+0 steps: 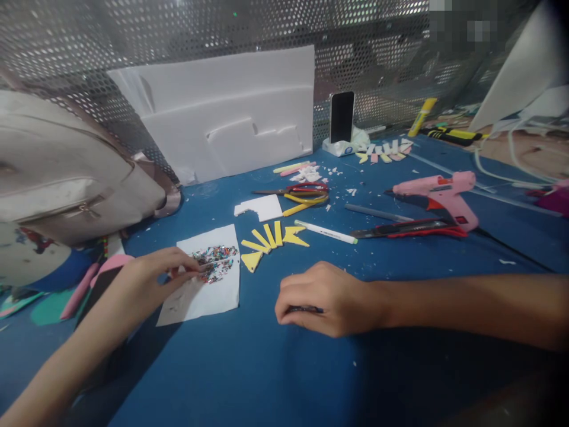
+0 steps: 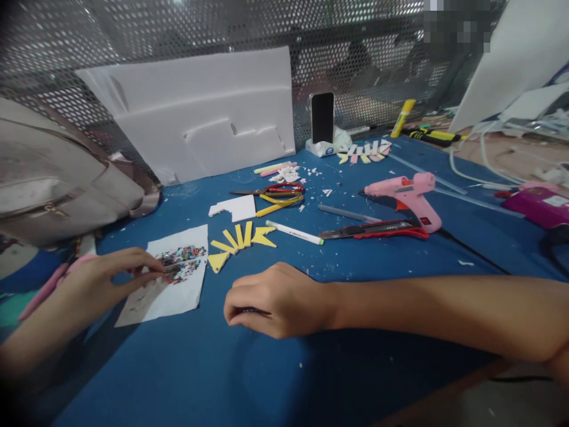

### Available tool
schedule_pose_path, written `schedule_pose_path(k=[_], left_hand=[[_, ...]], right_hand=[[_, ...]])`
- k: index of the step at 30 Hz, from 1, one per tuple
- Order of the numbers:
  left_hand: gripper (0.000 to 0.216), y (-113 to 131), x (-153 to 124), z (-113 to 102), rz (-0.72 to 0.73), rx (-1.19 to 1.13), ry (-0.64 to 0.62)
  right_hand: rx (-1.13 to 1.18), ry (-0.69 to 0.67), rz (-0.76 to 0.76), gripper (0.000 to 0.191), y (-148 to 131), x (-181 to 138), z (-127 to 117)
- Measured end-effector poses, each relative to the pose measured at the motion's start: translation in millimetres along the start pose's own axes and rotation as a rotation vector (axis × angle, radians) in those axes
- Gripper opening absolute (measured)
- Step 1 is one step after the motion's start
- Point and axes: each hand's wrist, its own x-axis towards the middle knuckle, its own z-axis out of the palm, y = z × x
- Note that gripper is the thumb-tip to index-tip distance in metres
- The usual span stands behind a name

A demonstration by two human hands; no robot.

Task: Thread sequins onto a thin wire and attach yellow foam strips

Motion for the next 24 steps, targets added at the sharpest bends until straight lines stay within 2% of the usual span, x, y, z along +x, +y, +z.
schedule_pose_path(k=[5, 9, 15, 21, 24], left_hand=[[0.018, 20, 0, 21, 0.056, -0.062, -0.005], [0.018, 27, -2, 27, 0.052, -0.082, 0.004], [0.022, 18, -6, 27, 0.041, -0.012, -0.065], [0.019, 1, -10, 24, 0.068, 0.107, 0.053], [0.018, 0, -11, 23, 0.072, 0.106, 0.042]], right_hand=[[-0.010, -0.010, -0.020, 0.009, 1, -1, -1], [-0.018, -0.017, -0.025, 0.008, 0, 0, -2], [-0.022, -0.015, -0.032, 0.007, 0, 0, -2], [-0.026, -0.020, -0.029, 0.007, 1, -1, -2], [-0.024, -0.026, -0.028, 0.007, 1, -2, -2]])
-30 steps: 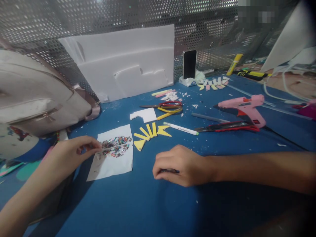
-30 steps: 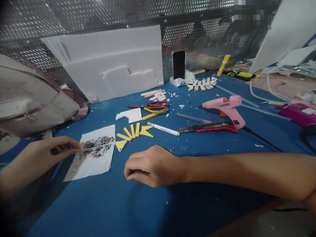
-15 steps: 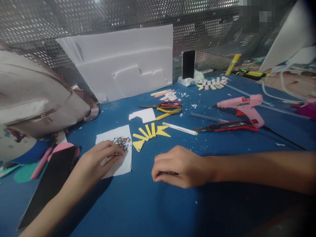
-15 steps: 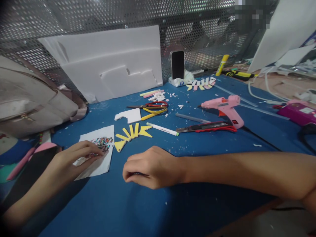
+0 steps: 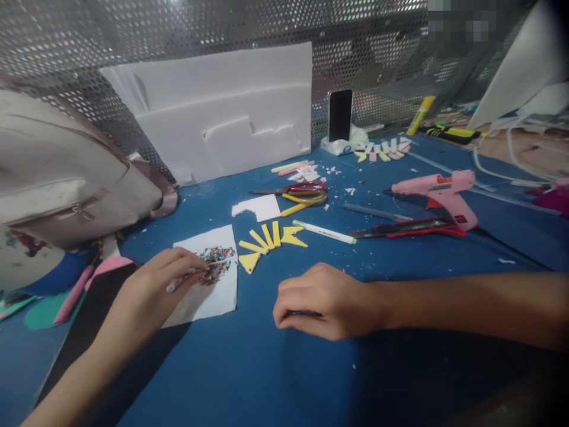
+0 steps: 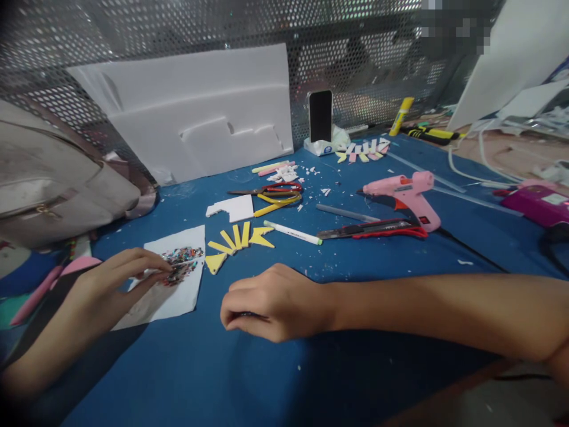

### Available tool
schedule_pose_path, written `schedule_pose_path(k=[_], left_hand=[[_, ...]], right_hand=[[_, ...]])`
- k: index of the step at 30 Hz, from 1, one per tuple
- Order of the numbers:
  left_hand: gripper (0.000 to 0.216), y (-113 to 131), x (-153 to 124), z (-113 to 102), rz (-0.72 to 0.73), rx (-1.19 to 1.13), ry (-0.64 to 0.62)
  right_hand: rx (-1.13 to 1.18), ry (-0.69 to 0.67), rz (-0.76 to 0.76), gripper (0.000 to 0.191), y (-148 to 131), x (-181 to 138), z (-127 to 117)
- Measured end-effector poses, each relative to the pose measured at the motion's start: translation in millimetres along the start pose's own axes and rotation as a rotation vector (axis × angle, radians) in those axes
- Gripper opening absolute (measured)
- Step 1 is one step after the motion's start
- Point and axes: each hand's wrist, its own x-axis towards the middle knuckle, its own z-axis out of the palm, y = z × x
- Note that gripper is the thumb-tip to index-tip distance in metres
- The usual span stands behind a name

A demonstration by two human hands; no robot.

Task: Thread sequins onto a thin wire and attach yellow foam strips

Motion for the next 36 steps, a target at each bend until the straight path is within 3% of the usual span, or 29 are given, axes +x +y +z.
schedule_pose_path(k=[8, 36], left_hand=[[0.025, 5, 2, 1, 0.002, -0.010, -0.078], [0.020, 17, 6, 5, -0.043, -0.038, -0.126]], right_hand=[[-0.005, 0.004, 0.004, 0.007, 0, 1, 0], [0.006, -0.014, -0.007, 0.009, 0, 1, 0]])
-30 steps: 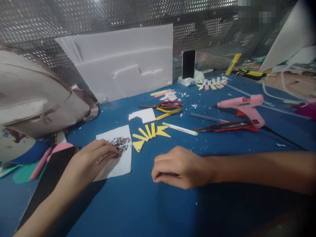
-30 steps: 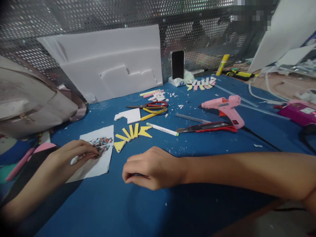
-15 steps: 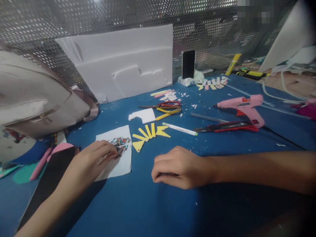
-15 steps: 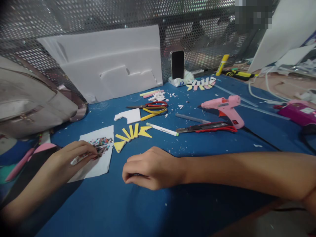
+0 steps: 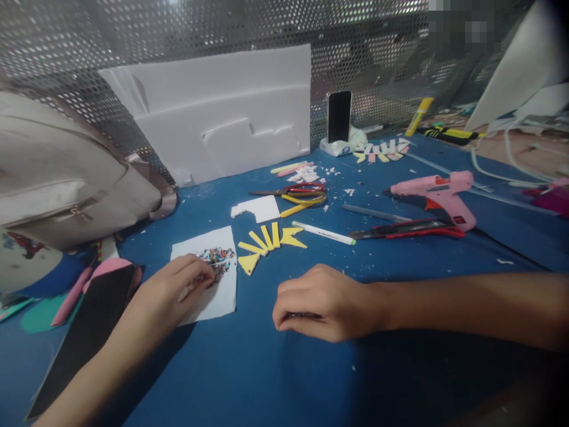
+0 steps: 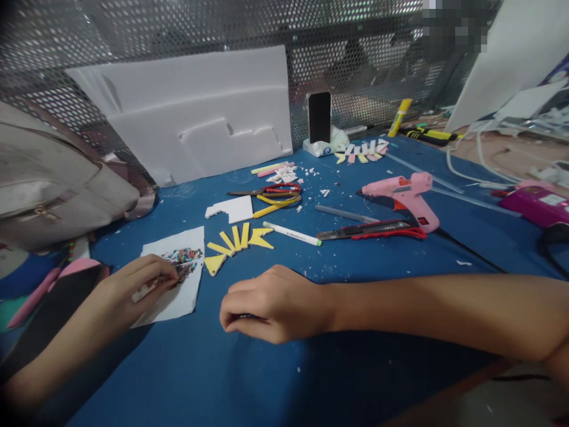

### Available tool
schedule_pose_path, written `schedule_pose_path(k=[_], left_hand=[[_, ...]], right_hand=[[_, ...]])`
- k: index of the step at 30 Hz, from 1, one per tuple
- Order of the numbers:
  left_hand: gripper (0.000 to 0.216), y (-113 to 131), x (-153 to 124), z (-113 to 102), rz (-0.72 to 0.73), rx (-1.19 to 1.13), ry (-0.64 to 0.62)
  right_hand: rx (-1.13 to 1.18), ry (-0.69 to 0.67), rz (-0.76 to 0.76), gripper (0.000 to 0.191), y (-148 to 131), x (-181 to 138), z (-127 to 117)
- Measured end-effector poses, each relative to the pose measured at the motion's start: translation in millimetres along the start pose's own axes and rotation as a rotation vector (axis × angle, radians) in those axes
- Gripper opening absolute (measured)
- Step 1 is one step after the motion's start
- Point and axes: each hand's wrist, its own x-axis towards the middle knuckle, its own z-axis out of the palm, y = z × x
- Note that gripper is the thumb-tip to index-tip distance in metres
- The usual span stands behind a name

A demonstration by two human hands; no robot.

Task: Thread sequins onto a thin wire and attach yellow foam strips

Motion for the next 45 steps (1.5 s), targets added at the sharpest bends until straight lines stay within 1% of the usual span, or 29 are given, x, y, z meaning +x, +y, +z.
schedule_pose_path(k=[2, 6, 9, 12, 13, 15, 17, 20, 22, 26, 31, 38, 45], left_hand=[[0.018, 0, -2, -1, -0.009, 0.007, 0.008], [0.009, 3, -5, -5, -0.048, -0.024, 0.123], [0.006, 12, -7, -6, -0.123, -0.103, 0.186], [0.003, 31, -8, -1, -0.162, -0.253, 0.192], [0.004, 39, -8, 2, -0.159, -0.339, 0.184], [0.004, 57, -7, 8, -0.198, -0.515, 0.206], [0.002, 73, -5, 15, -0.249, -0.636, 0.166], [0.003, 88, -1, 24, -0.266, -0.752, 0.097], [0.004, 90, 1, 27, -0.276, -0.790, 0.078], [0.005, 84, -3, 29, -0.307, -0.809, 0.101], [0.007, 81, -11, 26, -0.279, -0.780, 0.097], [0.006, 81, -10, 25, -0.268, -0.746, 0.081], [0.006, 82, -11, 23, -0.253, -0.700, 0.103]], right_hand=[[0.002, 0.000, -0.002, 0.009, 0, 0, 0], [0.011, 0.015, -0.008, 0.008, 0, 0, 1], [0.016, 0.032, 0.008, 0.008, -1, 0, 0], [0.054, 0.067, 0.070, 0.006, -3, 2, -2], [0.075, 0.083, 0.099, 0.006, -4, 2, -3], [0.115, 0.119, 0.156, 0.005, -6, 3, -4], [0.145, 0.163, 0.202, 0.003, -7, 4, -5], [0.186, 0.200, 0.240, 0.001, -8, 4, -5], [0.205, 0.203, 0.246, 0.003, -8, 3, -5], [0.215, 0.190, 0.242, 0.003, -7, 3, -6], [0.211, 0.181, 0.269, 0.006, -7, 4, -7], [0.203, 0.165, 0.295, 0.008, -7, 5, -7], [0.203, 0.146, 0.294, 0.009, -5, 5, -5]])
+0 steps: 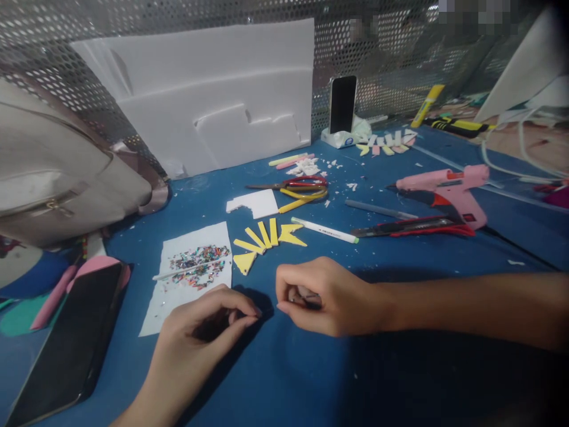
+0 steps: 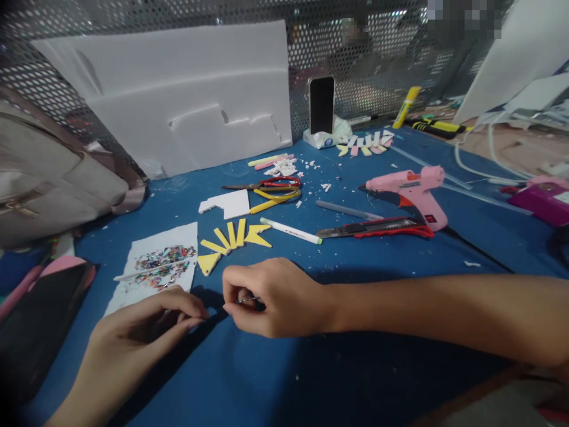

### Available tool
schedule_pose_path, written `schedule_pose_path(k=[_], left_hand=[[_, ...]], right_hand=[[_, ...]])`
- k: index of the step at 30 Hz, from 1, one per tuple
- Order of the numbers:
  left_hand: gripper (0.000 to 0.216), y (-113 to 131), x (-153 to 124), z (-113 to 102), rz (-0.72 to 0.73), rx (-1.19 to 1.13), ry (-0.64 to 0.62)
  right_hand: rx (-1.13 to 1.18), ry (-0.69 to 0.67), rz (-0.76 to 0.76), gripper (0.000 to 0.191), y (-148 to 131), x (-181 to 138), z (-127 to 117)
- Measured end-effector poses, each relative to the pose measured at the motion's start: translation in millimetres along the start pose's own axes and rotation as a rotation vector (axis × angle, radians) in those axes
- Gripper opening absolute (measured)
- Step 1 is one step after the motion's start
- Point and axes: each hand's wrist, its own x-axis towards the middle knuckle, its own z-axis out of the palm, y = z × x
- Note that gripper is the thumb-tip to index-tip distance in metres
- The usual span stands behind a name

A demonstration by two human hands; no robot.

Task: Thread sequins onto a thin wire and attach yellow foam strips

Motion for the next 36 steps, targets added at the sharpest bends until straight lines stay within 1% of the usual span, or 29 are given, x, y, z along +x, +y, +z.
schedule_pose_path(k=[7, 16, 27, 29, 34, 36], left_hand=[[0.005, 2.1, 0.4, 0.2, 0.040, 0.003, 0.018], [0.006, 2.9, 0.6, -0.4, 0.029, 0.032, 0.027], [0.007, 5.5, 0.1, 0.5, 0.062, 0.038, 0.038], [0.009, 6.4, 0.4, 0.4, 0.087, 0.047, 0.040], [0.015, 7.6, 1.5, -0.1, 0.202, 0.070, 0.008], [0.017, 8.1, 1.7, 0.2, 0.222, 0.083, 0.005]], right_hand=[[-0.016, -0.006, 0.003, 0.008, 0.6, 0.2, 0.3], [-0.003, -0.005, 0.002, 0.008, 0.2, 1.3, 0.3], [-0.025, -0.007, -0.002, 0.009, 1.2, -0.6, 1.3], [-0.029, -0.010, -0.007, 0.010, 1.4, -0.5, 1.9], [-0.038, -0.003, -0.030, 0.013, 1.1, -1.3, 1.8], [-0.047, -0.003, -0.045, 0.012, 1.0, -1.8, 1.6]])
